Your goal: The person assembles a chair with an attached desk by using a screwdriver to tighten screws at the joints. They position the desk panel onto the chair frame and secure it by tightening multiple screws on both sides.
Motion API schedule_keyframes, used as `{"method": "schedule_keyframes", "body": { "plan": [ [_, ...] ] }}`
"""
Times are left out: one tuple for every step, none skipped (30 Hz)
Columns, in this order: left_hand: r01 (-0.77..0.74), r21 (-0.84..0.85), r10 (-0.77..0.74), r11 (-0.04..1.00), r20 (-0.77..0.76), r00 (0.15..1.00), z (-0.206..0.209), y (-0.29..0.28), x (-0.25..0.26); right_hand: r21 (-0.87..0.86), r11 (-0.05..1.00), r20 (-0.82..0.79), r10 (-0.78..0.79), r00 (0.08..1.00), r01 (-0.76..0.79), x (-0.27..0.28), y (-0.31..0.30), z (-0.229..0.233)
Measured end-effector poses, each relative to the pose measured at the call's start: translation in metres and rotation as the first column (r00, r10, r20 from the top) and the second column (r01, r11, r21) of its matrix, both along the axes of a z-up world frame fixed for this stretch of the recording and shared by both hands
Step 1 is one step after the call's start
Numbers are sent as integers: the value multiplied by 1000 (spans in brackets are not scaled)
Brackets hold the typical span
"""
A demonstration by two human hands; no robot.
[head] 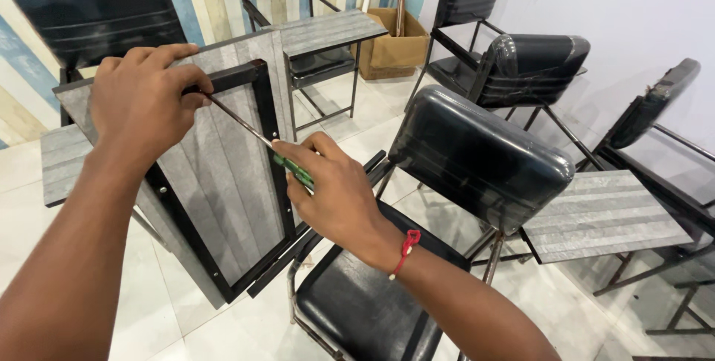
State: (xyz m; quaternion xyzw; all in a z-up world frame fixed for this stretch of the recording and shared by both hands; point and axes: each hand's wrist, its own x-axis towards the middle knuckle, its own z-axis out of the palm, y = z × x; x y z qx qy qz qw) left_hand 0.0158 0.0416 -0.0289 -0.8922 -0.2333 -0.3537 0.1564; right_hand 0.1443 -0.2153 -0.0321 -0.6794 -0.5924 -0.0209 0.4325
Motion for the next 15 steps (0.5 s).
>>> {"method": "schedule_keyframes", "body": {
  "plan": [
    [-7, 1, 7, 1000, -2, 1000, -2, 2, 1, -15, 1000, 0, -9, 1000, 9, 1, 1, 0],
    [-15, 20, 15, 1000, 3, 1000, -4, 3, 1, 46, 999, 18, 9, 1000, -10, 4, 3, -1],
    [-22, 39, 22, 999, 8, 1000, -6, 5, 1, 107, 994, 37, 27, 999, -30, 7, 6, -1],
    [-25, 59, 24, 998, 13, 1000, -7, 7, 2, 167, 985, 59, 39, 997, -49, 11, 9, -1],
    [-34, 66, 34, 997, 13, 999, -8, 9, 2, 63, 995, -350, 94, 932, -77, 16, 14, -2],
    [-41, 73, 40, 997, 15, 999, -8, 10, 2, -17, 990, -702, 89, 707, -142, 23, 18, -1],
    [-47, 80, 46, 996, 16, 999, -9, 11, 3, -58, 970, -932, 32, 362, -234, 30, 21, 0],
    [-62, 114, 60, 992, 18, 998, -10, 10, 3, 8, 940, -980, 76, 186, -341, 36, 22, 0],
    [-77, 148, 75, 986, 21, 997, -10, 10, 2, 92, 898, -995, 103, 1, -431, 42, 22, 0],
    [-91, 184, 89, 979, 22, 996, -9, 9, 2, 194, 845, -976, 113, -188, -499, 43, 24, -1],
    [-105, 185, 106, 977, 4, 994, -9, 8, 1, 157, 853, -986, 106, -129, -498, 43, 26, -2],
    [-120, 189, 124, 975, -11, 992, -8, 6, 0, 121, 860, -993, 99, -69, -496, 43, 27, -2],
    [-135, 192, 143, 972, -27, 989, -6, 5, 1, 84, 867, -996, 91, -9, -491, 40, 28, -1],
    [-162, 228, 174, 960, -36, 984, -5, 3, 0, -3, 888, -985, 78, 156, -460, 37, 30, -1],
    [-188, 263, 206, 946, -43, 978, -4, 1, 1, -85, 906, -947, 56, 316, -416, 34, 32, 1]
  ]
}}
